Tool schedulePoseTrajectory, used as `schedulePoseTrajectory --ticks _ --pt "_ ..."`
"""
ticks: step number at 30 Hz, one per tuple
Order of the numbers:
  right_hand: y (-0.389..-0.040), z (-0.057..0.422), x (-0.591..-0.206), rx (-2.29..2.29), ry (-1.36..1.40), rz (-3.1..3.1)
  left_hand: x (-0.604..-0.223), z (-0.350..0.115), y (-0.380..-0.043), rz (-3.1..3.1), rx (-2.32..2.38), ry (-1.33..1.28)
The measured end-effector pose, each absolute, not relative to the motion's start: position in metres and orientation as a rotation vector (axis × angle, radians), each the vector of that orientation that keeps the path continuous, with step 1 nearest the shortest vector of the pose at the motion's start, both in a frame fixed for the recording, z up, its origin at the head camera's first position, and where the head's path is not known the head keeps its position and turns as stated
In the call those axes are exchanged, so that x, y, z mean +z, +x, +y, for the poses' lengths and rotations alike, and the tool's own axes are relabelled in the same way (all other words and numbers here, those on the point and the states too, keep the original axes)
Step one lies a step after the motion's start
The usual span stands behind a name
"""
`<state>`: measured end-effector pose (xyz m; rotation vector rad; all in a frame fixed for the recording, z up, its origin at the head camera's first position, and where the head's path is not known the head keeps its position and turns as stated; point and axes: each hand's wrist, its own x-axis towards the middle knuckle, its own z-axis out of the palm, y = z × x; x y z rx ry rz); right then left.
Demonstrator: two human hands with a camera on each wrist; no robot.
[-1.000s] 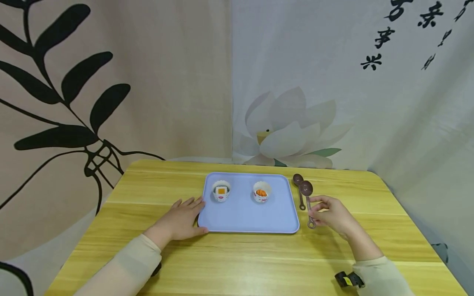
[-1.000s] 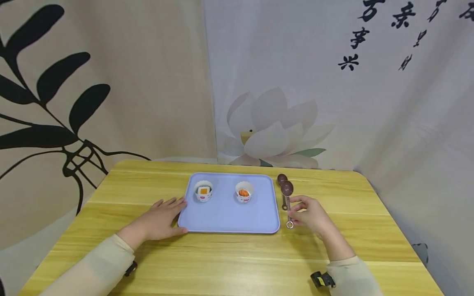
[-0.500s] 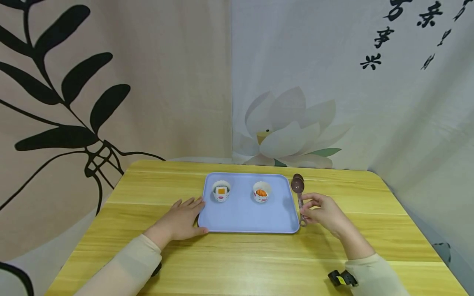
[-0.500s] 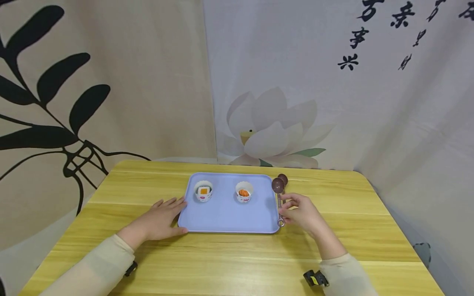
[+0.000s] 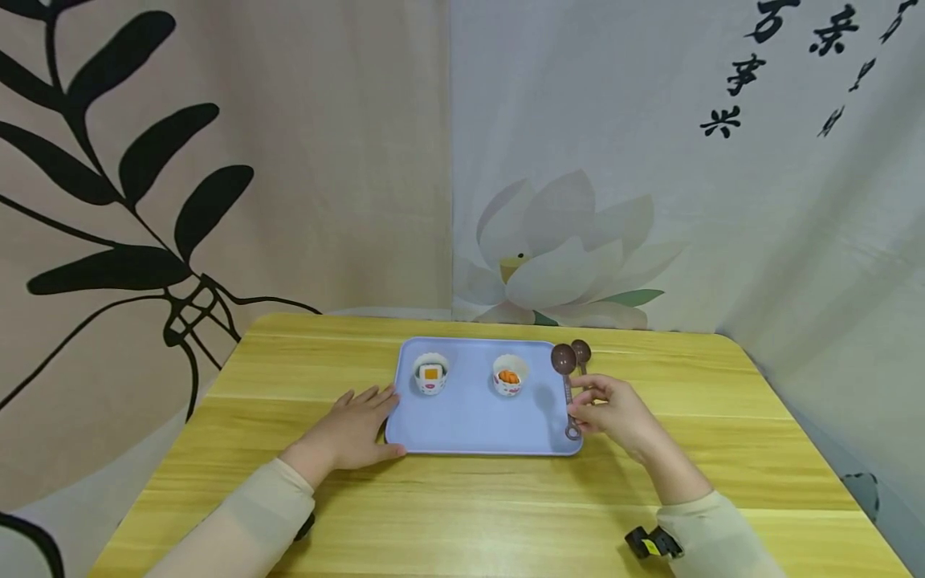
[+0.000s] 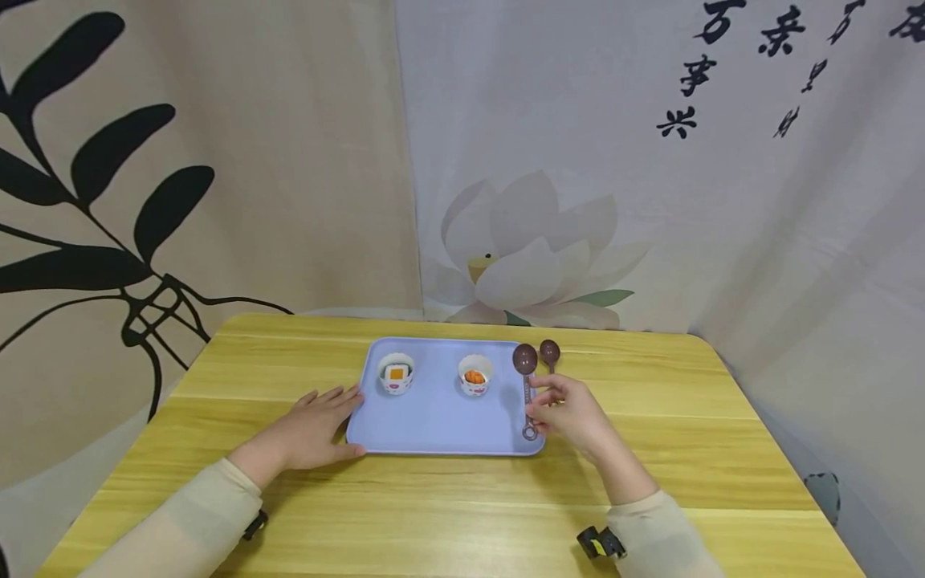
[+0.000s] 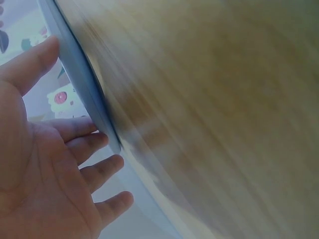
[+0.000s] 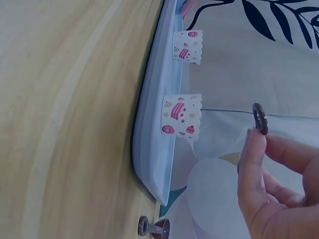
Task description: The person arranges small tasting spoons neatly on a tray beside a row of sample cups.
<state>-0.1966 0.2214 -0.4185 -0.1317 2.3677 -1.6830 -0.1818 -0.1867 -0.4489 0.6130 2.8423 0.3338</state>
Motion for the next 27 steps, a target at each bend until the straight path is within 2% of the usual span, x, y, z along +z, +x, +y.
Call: schedulePoseTrajectory --ticks 27 --pt "-0.199 0.178 -0.416 -1.769 -0.167 2.304 -0.449 -0.186 -0.182 2.839 0.332 0.604"
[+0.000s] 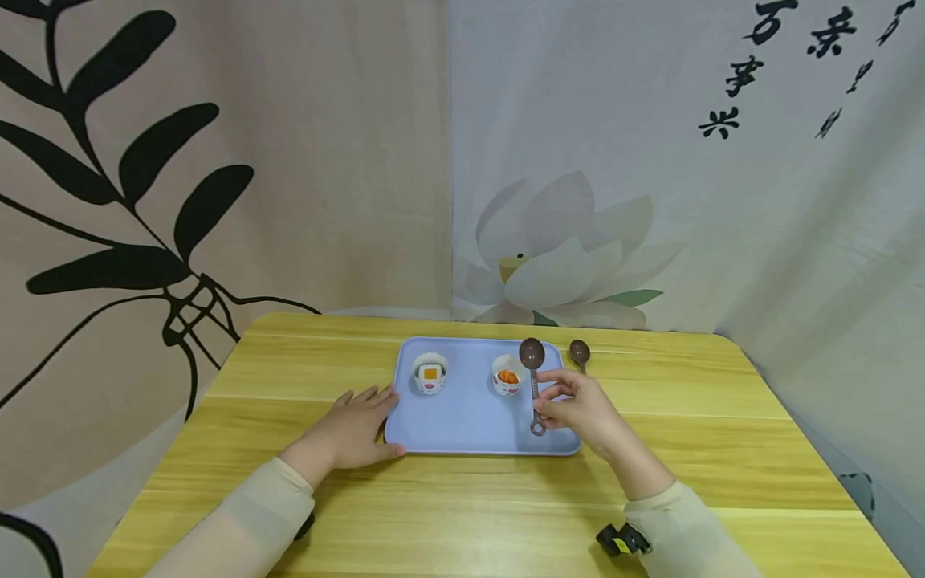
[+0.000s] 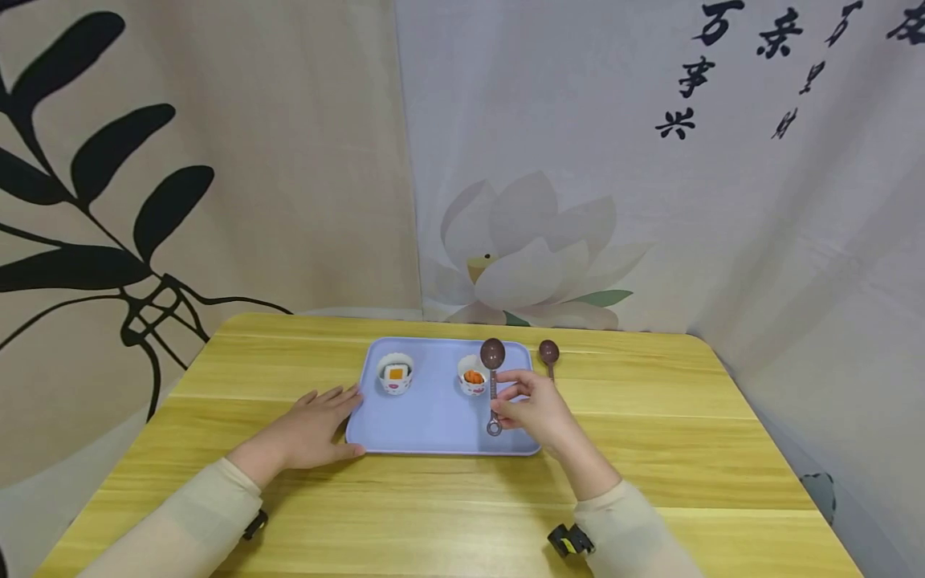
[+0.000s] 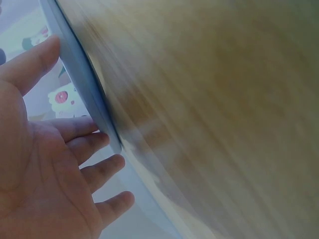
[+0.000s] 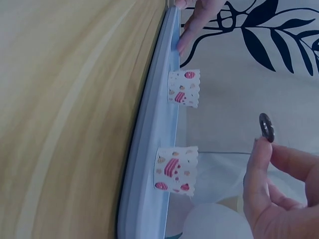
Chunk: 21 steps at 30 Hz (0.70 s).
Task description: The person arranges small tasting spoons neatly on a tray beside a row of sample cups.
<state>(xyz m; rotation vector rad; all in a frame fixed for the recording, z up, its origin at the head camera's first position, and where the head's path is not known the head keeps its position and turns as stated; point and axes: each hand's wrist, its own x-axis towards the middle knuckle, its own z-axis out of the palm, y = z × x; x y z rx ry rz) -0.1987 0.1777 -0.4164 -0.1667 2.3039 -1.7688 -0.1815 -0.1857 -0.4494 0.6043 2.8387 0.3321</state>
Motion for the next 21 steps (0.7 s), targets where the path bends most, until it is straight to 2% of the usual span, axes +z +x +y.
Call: schedulePoseTrajectory --ticks 21 --pt "-0.206 0.146 -0.426 -1.816 -0.134 2.258 -0.452 -0.187 -0.182 2.849 0.339 0.599"
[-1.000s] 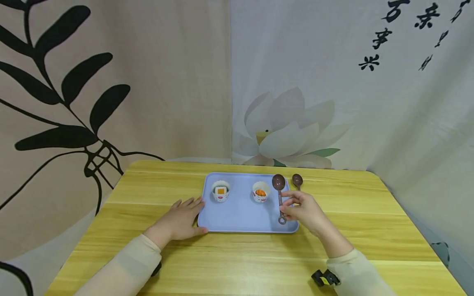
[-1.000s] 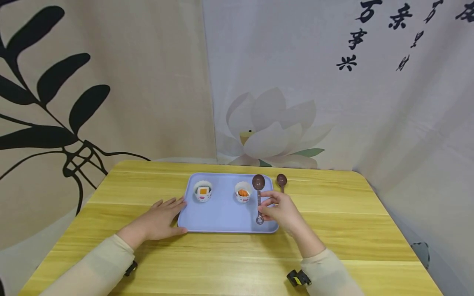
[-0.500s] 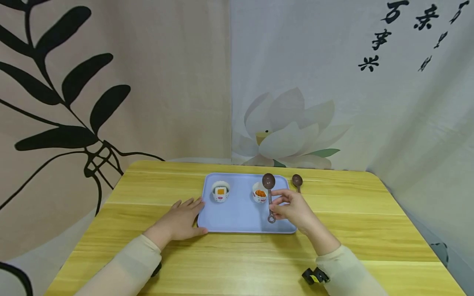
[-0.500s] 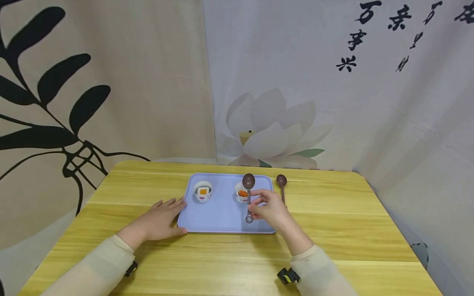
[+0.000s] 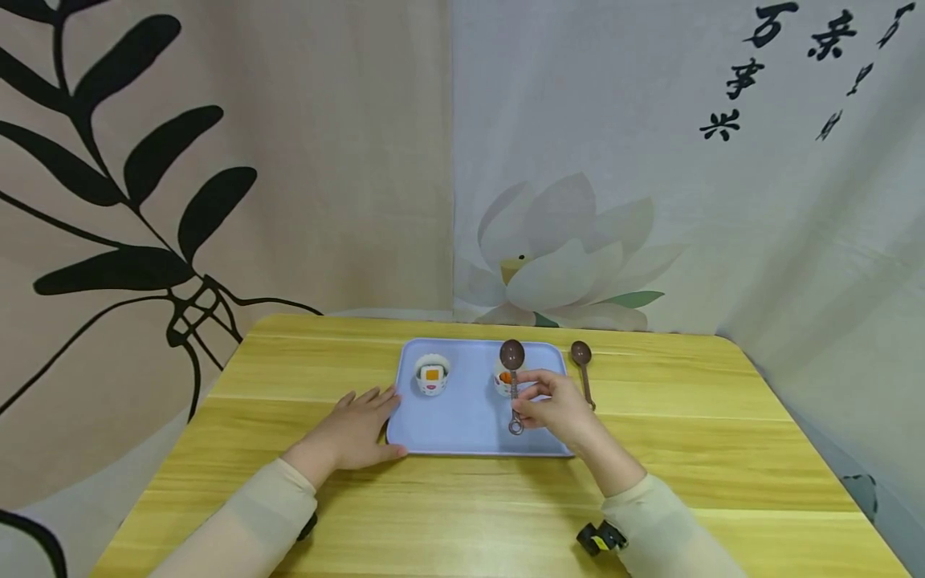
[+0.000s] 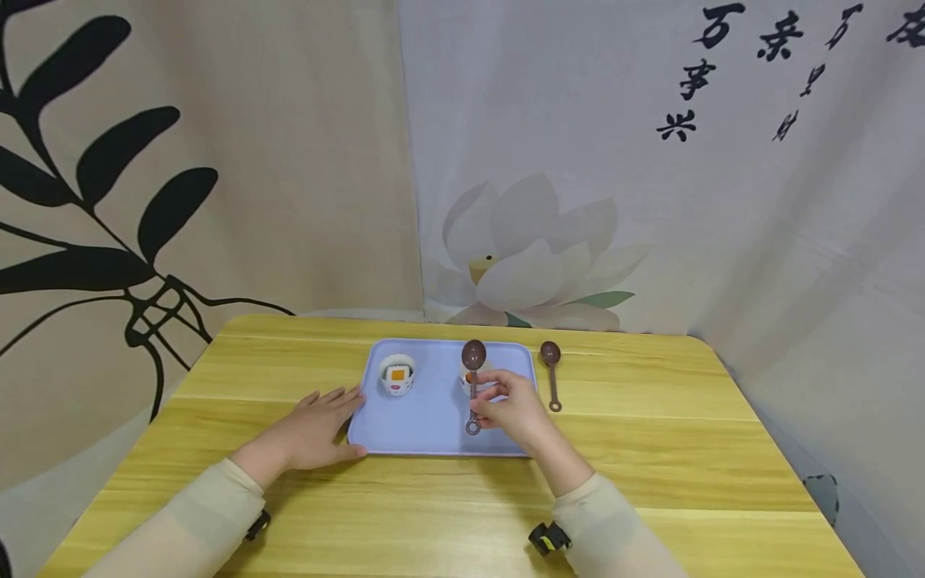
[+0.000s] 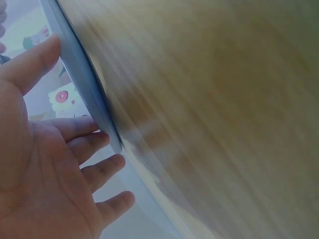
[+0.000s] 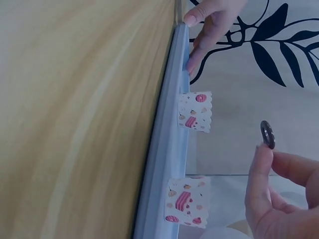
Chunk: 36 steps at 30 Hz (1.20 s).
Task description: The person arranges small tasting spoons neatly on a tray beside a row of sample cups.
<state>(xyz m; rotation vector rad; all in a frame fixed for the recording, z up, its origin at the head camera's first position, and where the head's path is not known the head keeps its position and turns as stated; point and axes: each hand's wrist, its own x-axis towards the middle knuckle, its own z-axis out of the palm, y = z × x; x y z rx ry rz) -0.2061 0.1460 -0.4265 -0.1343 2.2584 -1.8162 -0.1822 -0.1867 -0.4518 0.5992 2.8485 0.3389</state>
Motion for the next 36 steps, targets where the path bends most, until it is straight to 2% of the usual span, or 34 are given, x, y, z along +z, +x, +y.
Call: schedulePoseTrajectory --ticks 36 --pt "-0.217 0.091 -0.445 -1.747 -0.093 2.316 -0.452 -0.189 -0.182 2.845 0.324 0.595"
